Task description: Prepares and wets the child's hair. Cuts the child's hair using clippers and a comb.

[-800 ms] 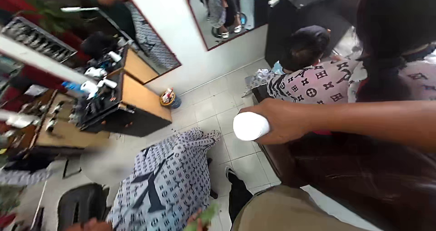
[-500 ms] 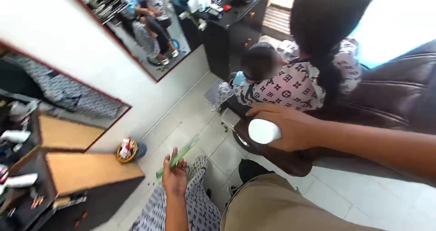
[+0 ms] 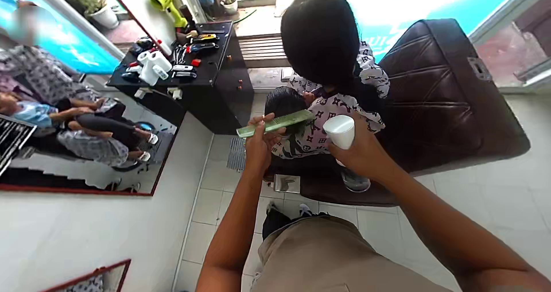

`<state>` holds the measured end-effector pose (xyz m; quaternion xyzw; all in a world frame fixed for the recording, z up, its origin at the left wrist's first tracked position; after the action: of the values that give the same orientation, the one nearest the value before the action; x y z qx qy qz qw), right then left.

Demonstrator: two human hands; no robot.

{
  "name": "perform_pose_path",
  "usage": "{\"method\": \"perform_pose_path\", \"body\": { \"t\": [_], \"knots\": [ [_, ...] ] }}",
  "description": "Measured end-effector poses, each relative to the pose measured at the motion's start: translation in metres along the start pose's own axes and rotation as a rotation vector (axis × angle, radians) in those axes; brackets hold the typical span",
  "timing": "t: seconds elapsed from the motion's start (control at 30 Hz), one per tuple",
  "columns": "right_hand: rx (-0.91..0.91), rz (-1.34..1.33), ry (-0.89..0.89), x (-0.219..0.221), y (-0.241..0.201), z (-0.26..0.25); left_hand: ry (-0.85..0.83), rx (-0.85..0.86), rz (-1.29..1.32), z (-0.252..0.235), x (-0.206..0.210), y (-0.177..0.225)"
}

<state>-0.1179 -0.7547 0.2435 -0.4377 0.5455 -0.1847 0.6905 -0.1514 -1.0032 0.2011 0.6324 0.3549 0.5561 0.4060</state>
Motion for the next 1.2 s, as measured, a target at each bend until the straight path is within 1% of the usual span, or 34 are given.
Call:
{"method": "perform_pose_path", "body": {
  "t": [0.1, 0.17, 0.2, 0.3, 0.33, 0.37, 0.43, 0.5, 0.53, 0.6, 0.63, 0.7, 0.73, 0.8, 0.83, 0.87, 0.9, 0.93, 0.97, 1.03, 1.1, 1.13, 1.17, 1.2],
  "knots": [
    [0.093, -0.025, 0.057, 0.020, -0.010, -0.011, -0.049, -0.071, -0.014, -0.049, -0.029, 0.010],
    [0.137, -0.016, 0.093, 0.028, -0.018, -0.021, -0.006, -0.088, 0.018, -0.083, -0.049, 0.016],
    [0.152, -0.014, 0.101, 0.030, -0.021, -0.026, 0.058, -0.098, 0.038, -0.101, -0.060, 0.017],
    [0.198, -0.014, 0.096, 0.033, -0.031, -0.038, 0.344, -0.107, 0.100, -0.152, -0.091, 0.019],
    [0.206, -0.014, 0.097, 0.032, -0.033, -0.041, 0.401, -0.091, 0.121, -0.161, -0.096, 0.022],
    [0.212, -0.026, 0.101, 0.030, -0.033, -0.043, 0.415, -0.072, 0.139, -0.163, -0.096, 0.028],
    [0.218, -0.072, 0.105, 0.026, -0.026, -0.049, 0.316, -0.068, 0.128, -0.146, -0.080, 0.045],
    [0.225, -0.129, 0.082, 0.023, -0.017, -0.052, 0.102, -0.205, 0.046, -0.115, -0.059, 0.056],
    [0.226, -0.154, 0.065, 0.021, -0.013, -0.055, 0.023, -0.287, 0.012, -0.106, -0.051, 0.059],
    [0.228, -0.189, 0.040, 0.015, -0.007, -0.062, -0.032, -0.393, -0.022, -0.108, -0.045, 0.057],
    [0.225, -0.202, 0.032, 0.014, -0.004, -0.064, -0.033, -0.407, -0.032, -0.118, -0.048, 0.052],
    [0.204, -0.217, 0.013, 0.010, 0.003, -0.069, 0.026, -0.386, -0.028, -0.150, -0.059, 0.038],
    [0.193, -0.218, -0.002, 0.008, 0.006, -0.071, 0.097, -0.360, -0.038, -0.169, -0.064, 0.031],
    [0.188, -0.220, -0.046, 0.007, 0.011, -0.074, 0.320, -0.304, -0.105, -0.200, -0.072, 0.017],
    [0.196, -0.220, -0.064, 0.007, 0.012, -0.075, 0.414, -0.266, -0.133, -0.206, -0.073, 0.014],
    [0.201, -0.219, -0.073, 0.006, 0.014, -0.076, 0.454, -0.226, -0.148, -0.206, -0.071, 0.017],
    [0.204, -0.227, -0.077, 0.004, 0.015, -0.076, 0.444, -0.198, -0.156, -0.200, -0.065, 0.025],
    [0.202, -0.246, -0.072, 0.004, 0.018, -0.075, 0.381, -0.203, -0.164, -0.187, -0.056, 0.037],
    [0.199, -0.270, -0.061, 0.003, 0.020, -0.074, 0.277, -0.237, -0.168, -0.172, -0.047, 0.048],
    [0.200, -0.307, -0.039, 0.003, 0.026, -0.072, 0.034, -0.361, -0.180, -0.152, -0.036, 0.064],
    [0.208, -0.315, -0.011, 0.005, 0.030, -0.073, -0.170, -0.478, -0.231, -0.155, -0.030, 0.066],
    [0.217, -0.316, -0.001, 0.007, 0.030, -0.075, -0.221, -0.521, -0.274, -0.165, -0.028, 0.062],
    [0.234, -0.320, 0.014, 0.010, 0.028, -0.076, -0.224, -0.551, -0.308, -0.179, -0.026, 0.056],
    [0.255, -0.320, 0.035, 0.012, 0.026, -0.078, -0.190, -0.563, -0.326, -0.196, -0.025, 0.048]
  ]
}}
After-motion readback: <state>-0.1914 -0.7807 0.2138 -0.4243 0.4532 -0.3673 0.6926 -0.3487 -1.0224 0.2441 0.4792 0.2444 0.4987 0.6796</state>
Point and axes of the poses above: each hand's wrist, its own z-axis away from the middle knuckle, its own x-axis out of the palm, y = z × x, the point moved 1 cm from there along -z, towards the middle knuckle, and after that the axes turned 15 degrees about -y, right-handed, at the moved point
